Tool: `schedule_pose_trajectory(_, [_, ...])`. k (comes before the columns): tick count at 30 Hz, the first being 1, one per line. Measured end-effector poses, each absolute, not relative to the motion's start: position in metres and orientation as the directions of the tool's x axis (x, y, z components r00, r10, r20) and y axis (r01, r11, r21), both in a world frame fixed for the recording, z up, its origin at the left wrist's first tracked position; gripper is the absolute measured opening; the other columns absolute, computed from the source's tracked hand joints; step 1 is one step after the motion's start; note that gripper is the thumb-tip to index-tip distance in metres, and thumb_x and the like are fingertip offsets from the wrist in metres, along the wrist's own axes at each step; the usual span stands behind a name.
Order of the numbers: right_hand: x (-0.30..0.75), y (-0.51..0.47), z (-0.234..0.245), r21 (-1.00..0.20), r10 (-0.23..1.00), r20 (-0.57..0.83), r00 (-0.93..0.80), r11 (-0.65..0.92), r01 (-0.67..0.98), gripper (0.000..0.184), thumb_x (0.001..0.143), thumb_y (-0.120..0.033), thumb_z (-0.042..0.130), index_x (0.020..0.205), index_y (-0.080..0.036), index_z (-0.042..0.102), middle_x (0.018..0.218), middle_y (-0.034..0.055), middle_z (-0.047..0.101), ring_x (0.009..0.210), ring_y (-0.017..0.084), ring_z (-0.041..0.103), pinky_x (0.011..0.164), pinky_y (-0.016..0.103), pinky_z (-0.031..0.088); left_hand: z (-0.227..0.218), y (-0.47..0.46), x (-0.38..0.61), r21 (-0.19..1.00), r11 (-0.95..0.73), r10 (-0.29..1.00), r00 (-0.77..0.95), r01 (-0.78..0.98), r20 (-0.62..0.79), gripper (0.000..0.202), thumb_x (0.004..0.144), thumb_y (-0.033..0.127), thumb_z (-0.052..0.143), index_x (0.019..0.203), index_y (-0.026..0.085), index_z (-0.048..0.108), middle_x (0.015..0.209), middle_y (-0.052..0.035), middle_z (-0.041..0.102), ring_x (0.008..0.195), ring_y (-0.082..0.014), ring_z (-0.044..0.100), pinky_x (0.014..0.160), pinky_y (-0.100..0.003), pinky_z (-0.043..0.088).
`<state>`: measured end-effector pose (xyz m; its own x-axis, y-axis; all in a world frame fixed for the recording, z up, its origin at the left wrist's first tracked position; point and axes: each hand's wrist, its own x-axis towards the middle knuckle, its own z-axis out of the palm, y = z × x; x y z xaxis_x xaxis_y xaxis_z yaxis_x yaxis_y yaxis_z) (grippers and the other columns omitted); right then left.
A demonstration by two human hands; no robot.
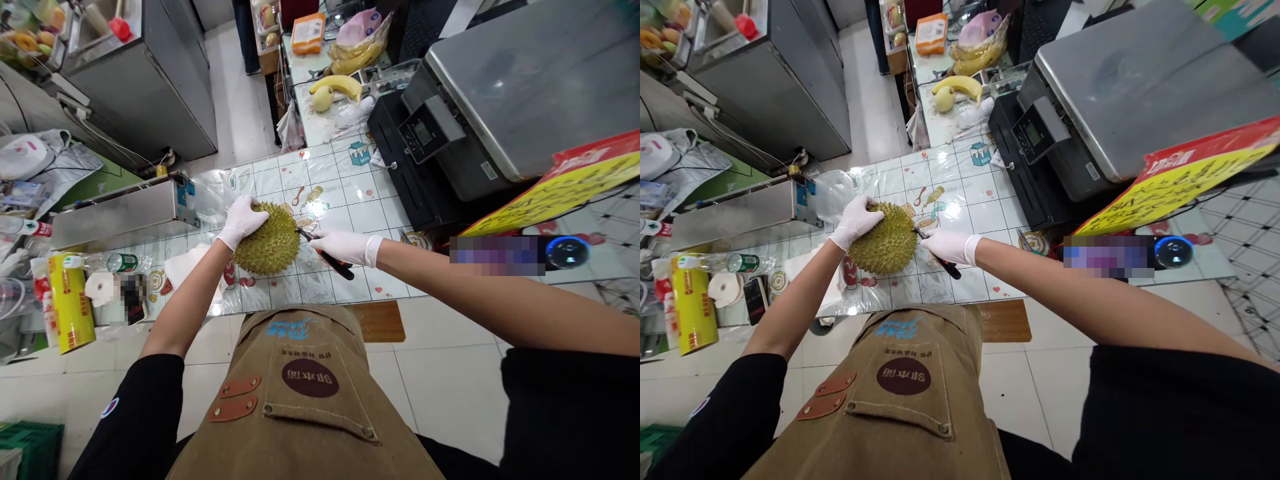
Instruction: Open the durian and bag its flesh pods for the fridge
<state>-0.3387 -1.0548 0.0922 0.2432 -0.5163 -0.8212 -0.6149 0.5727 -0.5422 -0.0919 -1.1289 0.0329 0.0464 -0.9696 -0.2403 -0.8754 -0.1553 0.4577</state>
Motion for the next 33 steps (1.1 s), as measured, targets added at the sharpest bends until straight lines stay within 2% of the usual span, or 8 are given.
schedule_pose_trajectory(5, [-0.336, -1.056, 0.096, -0.526, -0.501, -0.840, 0.209, 0.656, -0.542, 0.014, 0.108, -0.016, 0.046, 0.096, -0.021, 0.051, 0.062, -0.0047, 0.045, 0.047, 0.011, 0.046, 0.046, 0.023, 0.035, 0.034, -1.129, -0.095, 0.446, -0.154, -0.967, 0.043, -0.882, -0.251, 0.030, 0.077, 0.030, 0.075, 0.106, 0.023, 0.068, 0.124, -0.0083, 0.074, 0.120, -0.0287, 0.067, 0.111, -0.039, 0.050])
schedule_pose_trajectory(8, [-0.338, -1.058, 0.097, -0.520, -0.486, -0.848, 0.209, 0.689, -0.506, 0.017, 0.111, -0.018, 0.042, 0.096, -0.021, 0.050, 0.064, -0.0034, 0.050, 0.045, 0.010, 0.044, 0.044, 0.023, 0.035, 0.034, -1.127, -0.099, 0.450, -0.134, -0.970, 0.025, -0.883, -0.240, 0.029, 0.076, 0.029, 0.076, 0.104, 0.023, 0.067, 0.123, -0.0089, 0.073, 0.121, -0.0298, 0.067, 0.111, -0.040, 0.051])
schedule_pose_trajectory(12, [-0.355, -1.050, 0.088, -0.496, -0.414, -0.867, 0.279, 0.770, -0.400, 0.019, 0.115, -0.023, 0.035, 0.106, -0.021, 0.052, 0.075, 0.0002, 0.061, 0.056, 0.013, 0.061, 0.053, 0.022, 0.049, 0.034, -1.127, -0.096, 0.468, -0.141, -0.971, 0.029, -0.873, -0.238, 0.030, 0.076, 0.029, 0.075, 0.104, 0.023, 0.066, 0.121, -0.0090, 0.072, 0.120, -0.0295, 0.066, 0.112, -0.040, 0.051])
schedule_pose_trajectory(17, [-0.381, -1.028, 0.070, -0.550, -0.426, -0.808, 0.407, 0.793, -0.263, 0.018, 0.112, -0.025, 0.045, 0.122, -0.023, 0.059, 0.089, 0.0010, 0.067, 0.071, 0.014, 0.073, 0.063, 0.023, 0.057, 0.032, -1.136, -0.080, 0.520, -0.139, -0.947, -0.041, -0.843, -0.319, 0.036, 0.076, 0.028, 0.068, 0.111, 0.022, 0.067, 0.123, -0.0074, 0.074, 0.117, -0.0274, 0.068, 0.111, -0.040, 0.052])
schedule_pose_trajectory(22, [-0.390, -1.015, 0.062, -0.554, -0.421, -0.784, 0.456, 0.806, -0.208, 0.018, 0.104, -0.027, 0.056, 0.120, -0.020, 0.062, 0.096, 0.0043, 0.072, 0.077, 0.016, 0.075, 0.063, 0.022, 0.058, 0.034, -1.141, -0.079, 0.515, -0.029, -0.920, -0.179, -0.857, -0.350, 0.040, 0.074, 0.028, 0.063, 0.113, 0.023, 0.070, 0.127, -0.0063, 0.076, 0.123, -0.0282, 0.067, 0.116, -0.039, 0.051])
schedule_pose_trajectory(26, [-0.392, -1.010, 0.063, -0.555, -0.384, -0.765, 0.517, 0.800, -0.227, 0.015, 0.103, -0.027, 0.056, 0.116, -0.021, 0.060, 0.099, 0.0051, 0.074, 0.075, 0.015, 0.075, 0.058, 0.020, 0.055, 0.036, -1.142, -0.084, 0.519, 0.088, -0.886, -0.305, -0.850, -0.350, 0.039, 0.072, 0.028, 0.062, 0.110, 0.024, 0.071, 0.124, -0.0056, 0.077, 0.123, -0.0294, 0.067, 0.116, -0.040, 0.052])
schedule_pose_trajectory(30, [-0.391, -1.009, 0.064, -0.559, -0.360, -0.759, 0.543, 0.787, -0.260, 0.013, 0.104, -0.026, 0.052, 0.115, -0.022, 0.059, 0.101, 0.0043, 0.074, 0.071, 0.014, 0.074, 0.051, 0.017, 0.048, 0.035, -1.143, -0.082, 0.513, 0.113, -0.882, -0.324, -0.851, -0.342, 0.040, 0.072, 0.028, 0.060, 0.111, 0.024, 0.071, 0.124, -0.0055, 0.076, 0.124, -0.0287, 0.067, 0.117, -0.039, 0.052])
schedule_pose_trajectory(33, [-0.390, -1.010, 0.066, -0.559, -0.357, -0.762, 0.540, 0.784, -0.271, 0.017, 0.103, -0.025, 0.053, 0.118, -0.023, 0.060, 0.097, 0.0030, 0.070, 0.069, 0.013, 0.073, 0.050, 0.016, 0.047, 0.033, -1.144, -0.078, 0.532, 0.138, -0.876, -0.354, -0.835, -0.328, 0.044, 0.073, 0.029, 0.060, 0.115, 0.023, 0.071, 0.127, -0.0059, 0.075, 0.125, -0.0283, 0.066, 0.118, -0.038, 0.051])
